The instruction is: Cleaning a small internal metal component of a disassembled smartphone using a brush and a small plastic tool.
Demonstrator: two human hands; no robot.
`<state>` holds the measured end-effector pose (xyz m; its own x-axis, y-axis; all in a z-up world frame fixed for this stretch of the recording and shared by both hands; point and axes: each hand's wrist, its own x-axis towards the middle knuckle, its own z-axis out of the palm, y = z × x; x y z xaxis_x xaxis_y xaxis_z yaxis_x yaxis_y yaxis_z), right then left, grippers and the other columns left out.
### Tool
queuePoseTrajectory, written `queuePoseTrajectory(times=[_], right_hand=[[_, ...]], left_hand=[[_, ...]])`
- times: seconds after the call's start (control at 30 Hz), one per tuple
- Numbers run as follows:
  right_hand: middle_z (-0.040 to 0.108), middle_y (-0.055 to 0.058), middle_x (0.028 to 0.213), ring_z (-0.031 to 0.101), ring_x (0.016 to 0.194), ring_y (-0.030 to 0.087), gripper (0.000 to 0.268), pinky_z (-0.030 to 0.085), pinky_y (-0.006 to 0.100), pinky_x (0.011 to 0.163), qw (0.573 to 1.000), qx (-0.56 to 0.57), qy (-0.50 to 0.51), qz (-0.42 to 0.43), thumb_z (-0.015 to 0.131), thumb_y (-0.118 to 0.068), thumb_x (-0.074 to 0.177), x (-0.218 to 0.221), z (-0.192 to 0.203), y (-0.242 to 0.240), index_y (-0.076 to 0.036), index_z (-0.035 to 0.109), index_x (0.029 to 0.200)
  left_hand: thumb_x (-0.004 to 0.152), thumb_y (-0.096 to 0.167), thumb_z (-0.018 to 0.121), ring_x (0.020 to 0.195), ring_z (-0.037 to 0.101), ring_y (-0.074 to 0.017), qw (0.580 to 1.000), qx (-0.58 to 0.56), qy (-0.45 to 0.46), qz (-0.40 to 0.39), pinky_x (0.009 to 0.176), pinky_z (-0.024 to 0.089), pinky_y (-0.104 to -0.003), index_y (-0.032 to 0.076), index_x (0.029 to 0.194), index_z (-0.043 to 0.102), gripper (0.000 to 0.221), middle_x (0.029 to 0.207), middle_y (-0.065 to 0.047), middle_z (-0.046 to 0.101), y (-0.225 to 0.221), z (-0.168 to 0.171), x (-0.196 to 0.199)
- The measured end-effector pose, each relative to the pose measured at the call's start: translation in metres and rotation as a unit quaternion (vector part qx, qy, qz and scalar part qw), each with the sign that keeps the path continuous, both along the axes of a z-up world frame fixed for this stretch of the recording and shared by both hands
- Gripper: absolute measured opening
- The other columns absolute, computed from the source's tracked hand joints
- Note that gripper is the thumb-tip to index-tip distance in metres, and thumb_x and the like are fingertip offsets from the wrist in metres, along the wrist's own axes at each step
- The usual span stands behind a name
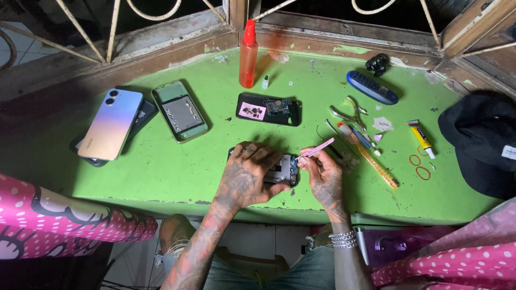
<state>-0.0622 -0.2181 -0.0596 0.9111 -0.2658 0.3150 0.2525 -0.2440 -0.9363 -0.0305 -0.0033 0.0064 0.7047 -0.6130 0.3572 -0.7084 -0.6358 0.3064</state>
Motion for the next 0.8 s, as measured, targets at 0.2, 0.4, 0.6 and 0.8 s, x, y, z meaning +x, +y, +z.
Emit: queuePoseTrajectory(times=[0.2, 0.4, 0.6, 0.8], right_hand=[[0.073, 0.008, 0.096, 0.070, 0.077, 0.012, 0.014, 0.061, 0.024, 0.075, 1.000, 0.002, 0.000, 0.000, 0.068, -0.007, 0.098, 0.001, -0.005, -0.001, -0.003, 0.072, 0.110], [0.072, 0.008, 0.095, 0.070, 0.077, 0.012, 0.015, 0.062, 0.025, 0.075, 1.000, -0.013, 0.000, 0.004, 0.068, -0.007, 0.098, -0.002, 0.006, 0.002, -0.004, 0.072, 0.111], [0.073, 0.009, 0.093, 0.070, 0.078, 0.014, 0.016, 0.062, 0.026, 0.074, 0.999, -0.048, -0.002, 0.002, 0.070, -0.006, 0.096, -0.003, 0.012, 0.002, -0.005, 0.075, 0.111], [0.072, 0.008, 0.095, 0.065, 0.082, 0.013, 0.027, 0.061, 0.029, 0.077, 0.997, -0.075, 0.007, 0.006, 0.069, -0.008, 0.096, -0.005, 0.016, 0.005, -0.010, 0.076, 0.122]], left_hand=[[0.077, 0.070, 0.068, 0.117, 0.064, -0.0250, 0.999, -0.017, -0.035, 0.005, 0.099, 0.043, -0.043, 0.015, 0.120, 0.073, 0.070, 0.116, -0.006, 0.073, 0.001, -0.004, 0.000], [0.078, 0.070, 0.069, 0.118, 0.063, -0.0252, 1.000, -0.015, -0.012, 0.000, 0.101, 0.043, -0.044, 0.015, 0.122, 0.073, 0.071, 0.118, -0.007, 0.074, 0.002, -0.002, 0.001], [0.079, 0.070, 0.068, 0.119, 0.063, -0.0248, 1.000, 0.000, -0.006, 0.003, 0.102, 0.043, -0.044, 0.015, 0.123, 0.072, 0.071, 0.118, -0.007, 0.074, 0.003, 0.001, 0.000], [0.081, 0.071, 0.064, 0.121, 0.062, -0.0250, 1.000, 0.006, 0.011, -0.001, 0.103, 0.041, -0.044, 0.015, 0.124, 0.072, 0.071, 0.119, -0.007, 0.073, 0.003, 0.001, 0.001]])
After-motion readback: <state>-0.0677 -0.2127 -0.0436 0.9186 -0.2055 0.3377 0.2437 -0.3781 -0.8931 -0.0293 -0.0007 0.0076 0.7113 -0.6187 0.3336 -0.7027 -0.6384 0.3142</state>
